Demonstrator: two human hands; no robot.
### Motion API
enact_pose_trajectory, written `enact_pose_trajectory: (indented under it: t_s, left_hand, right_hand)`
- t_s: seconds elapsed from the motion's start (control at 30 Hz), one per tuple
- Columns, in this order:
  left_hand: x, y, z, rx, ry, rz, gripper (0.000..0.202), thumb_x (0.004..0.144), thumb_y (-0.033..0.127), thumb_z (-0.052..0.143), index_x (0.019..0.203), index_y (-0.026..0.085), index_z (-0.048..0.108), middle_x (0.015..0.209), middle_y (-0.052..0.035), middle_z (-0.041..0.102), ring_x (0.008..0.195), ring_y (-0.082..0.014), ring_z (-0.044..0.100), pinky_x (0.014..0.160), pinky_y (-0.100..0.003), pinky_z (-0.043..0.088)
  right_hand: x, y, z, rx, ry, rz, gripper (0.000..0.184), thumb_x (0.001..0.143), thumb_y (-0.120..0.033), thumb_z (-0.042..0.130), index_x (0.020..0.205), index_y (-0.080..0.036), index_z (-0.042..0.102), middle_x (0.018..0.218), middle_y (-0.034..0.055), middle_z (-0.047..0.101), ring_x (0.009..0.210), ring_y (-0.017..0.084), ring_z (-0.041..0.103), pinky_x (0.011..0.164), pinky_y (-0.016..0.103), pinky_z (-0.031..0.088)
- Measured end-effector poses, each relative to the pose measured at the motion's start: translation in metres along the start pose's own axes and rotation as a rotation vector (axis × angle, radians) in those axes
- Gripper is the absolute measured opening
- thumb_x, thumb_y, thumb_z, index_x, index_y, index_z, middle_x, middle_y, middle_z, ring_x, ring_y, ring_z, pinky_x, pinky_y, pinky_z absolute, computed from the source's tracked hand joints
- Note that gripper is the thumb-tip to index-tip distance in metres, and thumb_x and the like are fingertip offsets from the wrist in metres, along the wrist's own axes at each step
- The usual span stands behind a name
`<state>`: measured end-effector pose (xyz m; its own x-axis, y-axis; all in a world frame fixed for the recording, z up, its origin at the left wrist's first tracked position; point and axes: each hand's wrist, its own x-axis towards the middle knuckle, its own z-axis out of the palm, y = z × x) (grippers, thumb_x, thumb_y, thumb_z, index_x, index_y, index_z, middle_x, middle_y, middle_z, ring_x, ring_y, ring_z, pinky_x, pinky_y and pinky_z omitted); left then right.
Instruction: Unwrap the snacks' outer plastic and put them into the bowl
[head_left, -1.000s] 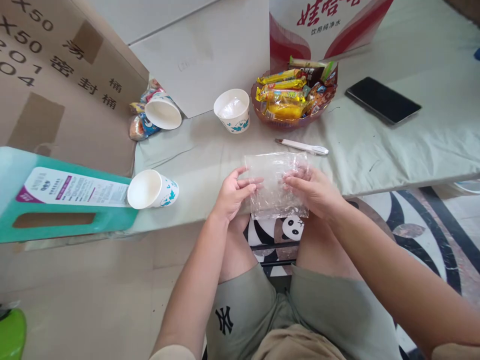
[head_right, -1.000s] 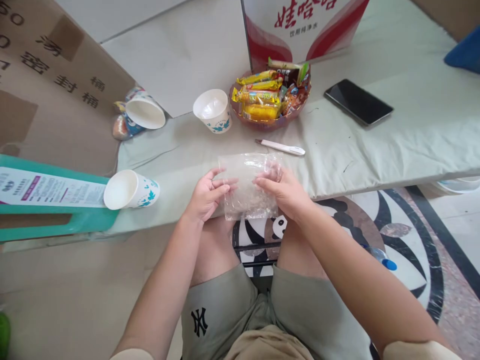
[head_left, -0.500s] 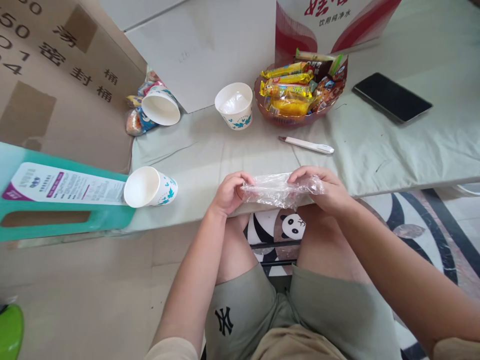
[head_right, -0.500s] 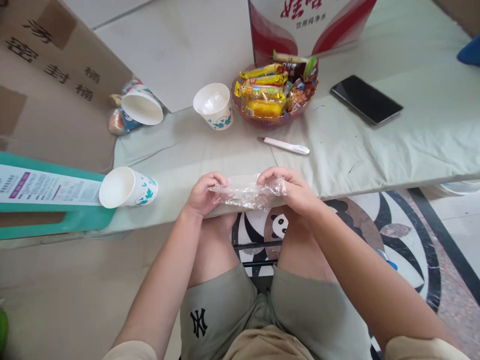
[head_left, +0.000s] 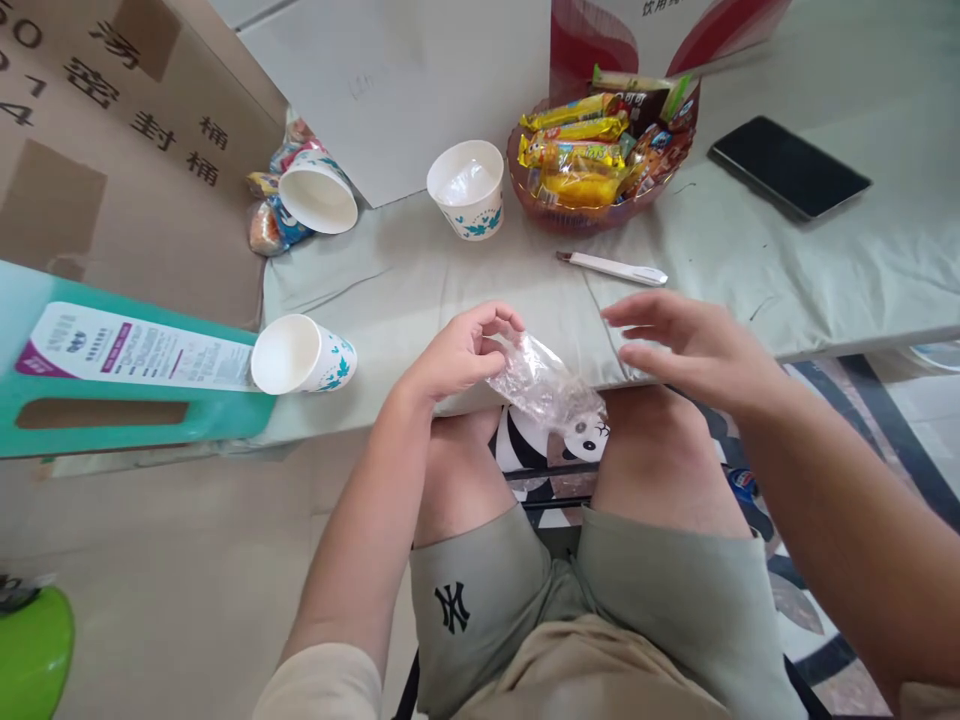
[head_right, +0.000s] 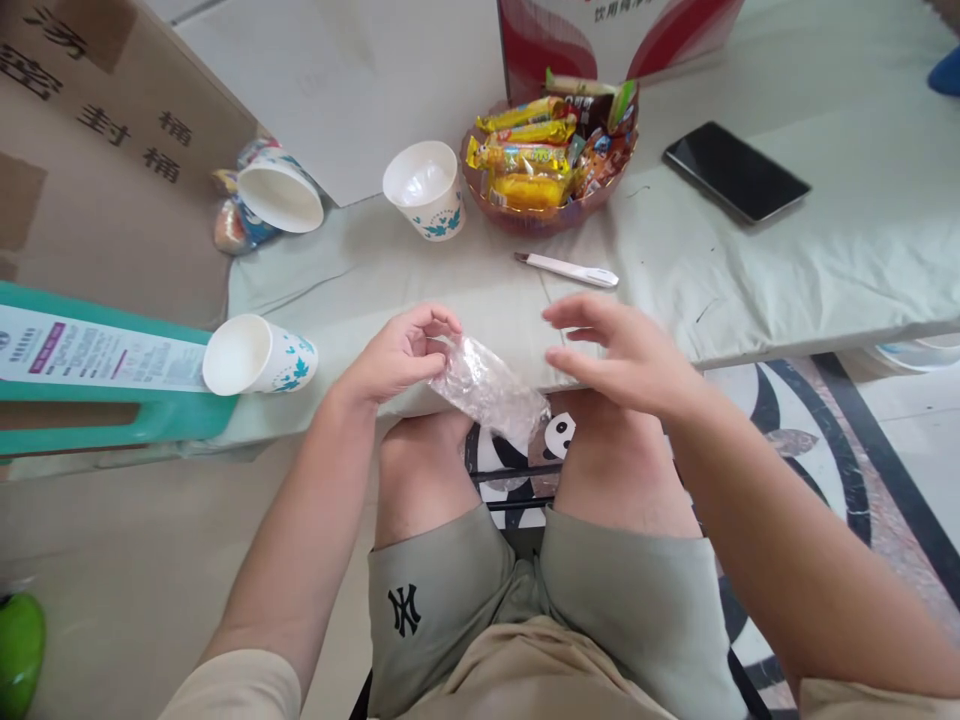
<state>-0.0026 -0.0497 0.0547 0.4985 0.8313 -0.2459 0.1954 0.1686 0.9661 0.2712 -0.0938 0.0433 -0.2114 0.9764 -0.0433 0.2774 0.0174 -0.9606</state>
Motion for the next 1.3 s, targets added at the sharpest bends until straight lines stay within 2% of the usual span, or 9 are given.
enact_pose_trajectory:
  t_s: [0.17,0.33,0.5,0.63,0.73,0.83,0.93,1.13,1.3]
  left_hand:
    - [-0.003,0.003,-0.005,0.234,0.114,0.032,0.050,0.065,0.005,0.055,0.112,0.024,0.062,0.099,-0.0022,0.068,0.067,-0.0110,0.061,0.060,-0.025,0.047]
    - [-0.013,0.003,0.000,0.604,0.575,0.271,0.033,0.075,0.007,0.058,0.103,0.022,0.066,0.110,-0.0061,0.071,0.106,-0.0221,0.065,0.095,-0.037,0.051]
    - [-0.021,-0.003,0.025,0.487,0.249,0.194,0.038,0.075,0.028,0.075,0.112,0.022,0.069,0.122,-0.0073,0.073,0.119,-0.0285,0.065,0.107,-0.042,0.048]
    - [-0.018,-0.022,0.025,0.219,0.294,0.045,0.030,0.077,0.029,0.069,0.106,0.021,0.070,0.099,-0.0045,0.074,0.090,-0.0204,0.068,0.081,-0.032,0.053]
    - [-0.017,-0.025,0.020,0.105,0.310,0.022,0.021,0.077,0.032,0.069,0.094,0.020,0.069,0.081,-0.0007,0.067,0.073,-0.0153,0.060,0.069,-0.028,0.049]
    - [-0.014,-0.021,0.016,0.061,0.286,0.016,0.025,0.072,0.033,0.075,0.091,0.020,0.067,0.077,0.0015,0.063,0.069,-0.0129,0.056,0.065,-0.025,0.046]
    - [-0.006,-0.015,0.007,0.073,0.408,0.023,0.022,0.069,0.031,0.076,0.081,0.020,0.061,0.069,0.0036,0.056,0.062,-0.0107,0.050,0.059,-0.024,0.041]
    - [0.028,0.025,-0.034,0.383,0.830,0.293,0.026,0.071,0.013,0.071,0.066,0.022,0.047,0.062,0.0050,0.042,0.059,-0.0105,0.040,0.056,-0.025,0.034]
    - [0.100,0.071,-0.075,0.645,0.729,0.319,0.033,0.068,0.003,0.072,0.063,0.023,0.045,0.065,0.0014,0.048,0.080,-0.0168,0.057,0.070,-0.026,0.044]
  right_hand:
    - [0.017,-0.007,0.046,-0.051,-0.409,0.118,0.021,0.082,-0.038,0.065,0.069,-0.022,0.061,0.061,-0.0010,0.055,0.056,0.014,0.049,0.055,0.031,0.042]
    - [0.020,-0.002,0.065,-0.061,-0.298,0.188,0.020,0.083,-0.034,0.059,0.068,-0.021,0.055,0.059,-0.0040,0.046,0.055,0.010,0.040,0.052,0.027,0.031]
    - [0.023,-0.001,0.067,0.165,-0.224,0.070,0.020,0.085,-0.039,0.059,0.075,-0.021,0.059,0.066,-0.0024,0.053,0.060,0.011,0.046,0.057,0.027,0.037]
    - [0.021,0.004,0.071,0.230,-0.065,0.003,0.020,0.087,-0.040,0.062,0.095,-0.022,0.065,0.091,0.0043,0.067,0.085,0.019,0.062,0.076,0.034,0.050]
    - [0.022,0.009,0.073,0.128,0.130,-0.071,0.044,0.075,-0.037,0.077,0.114,-0.025,0.061,0.123,0.0087,0.065,0.113,0.025,0.061,0.096,0.041,0.050]
    - [0.033,0.012,0.078,0.161,0.008,-0.048,0.044,0.076,-0.038,0.075,0.114,-0.024,0.059,0.108,0.0064,0.067,0.096,0.022,0.064,0.086,0.038,0.051]
    - [0.052,0.015,0.085,0.210,0.050,0.021,0.029,0.081,-0.038,0.068,0.104,-0.022,0.060,0.088,0.0016,0.066,0.071,0.015,0.059,0.068,0.032,0.047]
    - [0.071,0.025,0.090,0.109,0.288,0.013,0.013,0.084,-0.032,0.059,0.093,-0.023,0.060,0.078,0.0002,0.065,0.064,0.014,0.056,0.066,0.032,0.045]
    - [0.065,0.023,0.089,0.073,0.234,-0.008,0.007,0.085,-0.030,0.057,0.085,-0.023,0.059,0.070,0.0000,0.063,0.061,0.014,0.054,0.061,0.030,0.042]
